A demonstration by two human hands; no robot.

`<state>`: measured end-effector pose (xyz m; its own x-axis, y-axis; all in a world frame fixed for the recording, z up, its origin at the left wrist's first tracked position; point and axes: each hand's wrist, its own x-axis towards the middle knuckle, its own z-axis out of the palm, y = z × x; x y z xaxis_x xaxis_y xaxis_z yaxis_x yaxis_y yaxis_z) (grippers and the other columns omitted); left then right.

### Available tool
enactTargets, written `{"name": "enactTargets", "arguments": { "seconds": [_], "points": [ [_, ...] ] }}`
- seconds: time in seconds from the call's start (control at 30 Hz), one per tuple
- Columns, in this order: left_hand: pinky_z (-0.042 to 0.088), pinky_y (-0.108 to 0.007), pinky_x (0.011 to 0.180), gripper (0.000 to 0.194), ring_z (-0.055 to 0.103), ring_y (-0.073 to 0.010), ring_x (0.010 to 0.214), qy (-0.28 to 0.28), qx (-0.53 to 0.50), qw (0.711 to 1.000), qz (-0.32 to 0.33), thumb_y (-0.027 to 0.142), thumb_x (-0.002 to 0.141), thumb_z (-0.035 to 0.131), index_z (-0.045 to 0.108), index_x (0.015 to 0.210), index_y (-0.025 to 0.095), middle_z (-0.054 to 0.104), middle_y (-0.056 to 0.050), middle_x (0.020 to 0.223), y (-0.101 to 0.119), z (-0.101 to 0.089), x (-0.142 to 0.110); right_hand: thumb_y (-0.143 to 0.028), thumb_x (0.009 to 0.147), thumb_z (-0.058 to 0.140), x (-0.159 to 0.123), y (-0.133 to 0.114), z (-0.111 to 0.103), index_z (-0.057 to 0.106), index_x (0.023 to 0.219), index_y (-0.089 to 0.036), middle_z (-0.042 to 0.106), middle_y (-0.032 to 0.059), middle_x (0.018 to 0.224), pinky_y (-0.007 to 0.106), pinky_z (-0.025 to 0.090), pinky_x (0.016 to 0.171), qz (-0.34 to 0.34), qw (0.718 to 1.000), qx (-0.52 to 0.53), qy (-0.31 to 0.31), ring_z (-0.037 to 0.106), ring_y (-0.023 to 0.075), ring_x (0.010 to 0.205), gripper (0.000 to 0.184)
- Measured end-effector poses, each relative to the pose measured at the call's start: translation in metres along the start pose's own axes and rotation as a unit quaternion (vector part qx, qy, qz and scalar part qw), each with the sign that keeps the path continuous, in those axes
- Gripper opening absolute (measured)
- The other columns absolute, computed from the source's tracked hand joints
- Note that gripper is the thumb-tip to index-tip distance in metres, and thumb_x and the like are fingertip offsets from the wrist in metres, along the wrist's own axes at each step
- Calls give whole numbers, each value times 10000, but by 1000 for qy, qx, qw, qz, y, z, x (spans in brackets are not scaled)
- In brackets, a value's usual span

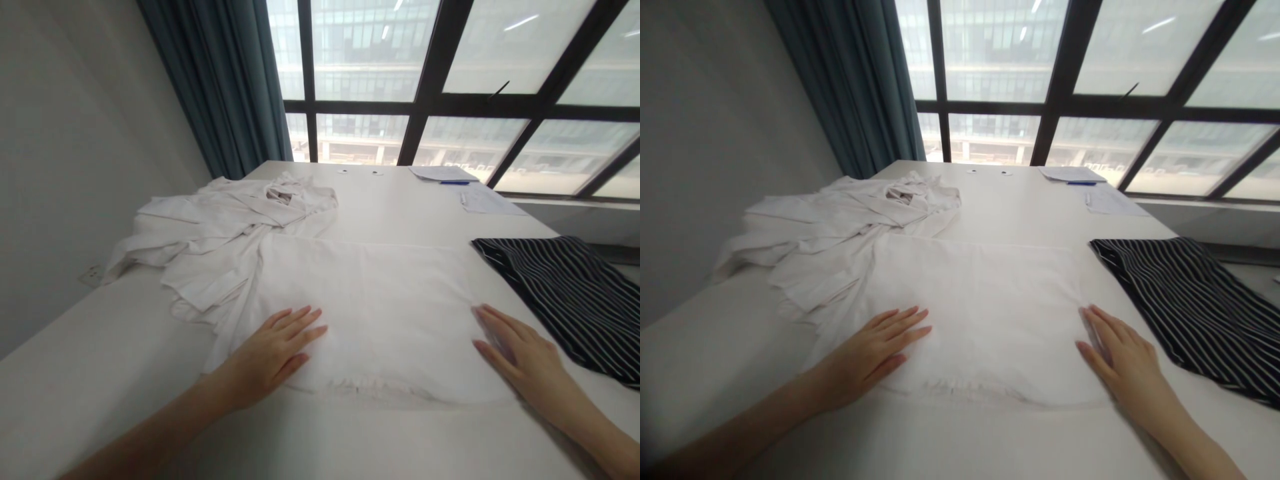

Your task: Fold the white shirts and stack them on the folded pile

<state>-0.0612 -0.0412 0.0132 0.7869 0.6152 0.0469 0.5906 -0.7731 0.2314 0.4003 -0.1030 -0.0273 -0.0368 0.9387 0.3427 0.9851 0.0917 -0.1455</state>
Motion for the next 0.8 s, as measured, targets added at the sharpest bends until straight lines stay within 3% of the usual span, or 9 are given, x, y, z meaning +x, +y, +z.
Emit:
{"name": "enactTargets", "arguments": {
  "seconds": [0.13,0.3,0.4,0.47,0.57,0.67,0.8],
  "points": [
    [212,-496,1150,493,254,-277,1441,28,66,997,-37,397,992,396,350,1476,310,286,-53,1571,-15,1,-1,-612,855,463,3,2,-6,531,1300,-125,650,178,1076,483,502,848,74,994,70,38,635,314,913,662],
    [190,-582,1124,555,176,-346,1456,-5,70,997,-35,509,964,422,288,1490,390,192,-72,1599,-14,-3,-3,-655,762,553,2,-6,-12,485,1358,-154,663,129,1019,400,534,646,164,975,149,9,603,220,646,782],
    [158,-593,1132,523,150,-341,1464,-21,49,999,-8,461,975,428,295,1479,419,142,-63,1610,-3,-4,-2,-677,713,596,5,-6,-14,457,1393,-183,680,134,1040,396,548,642,217,956,195,-28,665,254,698,852],
    [129,-569,1154,539,158,-310,1467,-47,20,998,35,420,975,449,279,1486,415,153,-47,1608,7,-5,0,-672,685,629,9,-5,-18,477,1388,-204,684,146,1101,398,566,692,233,941,238,-56,695,305,851,858],
    [111,-531,1177,588,188,-289,1463,-73,-28,994,79,419,950,505,280,1492,391,193,-38,1598,22,-7,4,-644,659,668,15,-1,-32,621,1261,-256,665,124,1226,437,561,818,207,934,275,-95,642,362,1072,719],
    [117,-532,1177,610,191,-308,1457,-80,-82,989,88,492,927,520,311,1487,366,195,-58,1593,37,-11,7,-578,736,660,17,11,-48,698,1168,-348,656,86,1261,419,554,841,183,926,299,-144,633,348,1105,490],
    [109,-554,1171,670,141,-320,1460,-141,-182,968,97,586,923,455,281,1508,310,157,-100,1590,56,-23,14,-484,810,638,20,35,-69,689,1202,-354,619,128,1303,399,555,766,173,928,309,-118,626,346,1114,416]
  ]
}}
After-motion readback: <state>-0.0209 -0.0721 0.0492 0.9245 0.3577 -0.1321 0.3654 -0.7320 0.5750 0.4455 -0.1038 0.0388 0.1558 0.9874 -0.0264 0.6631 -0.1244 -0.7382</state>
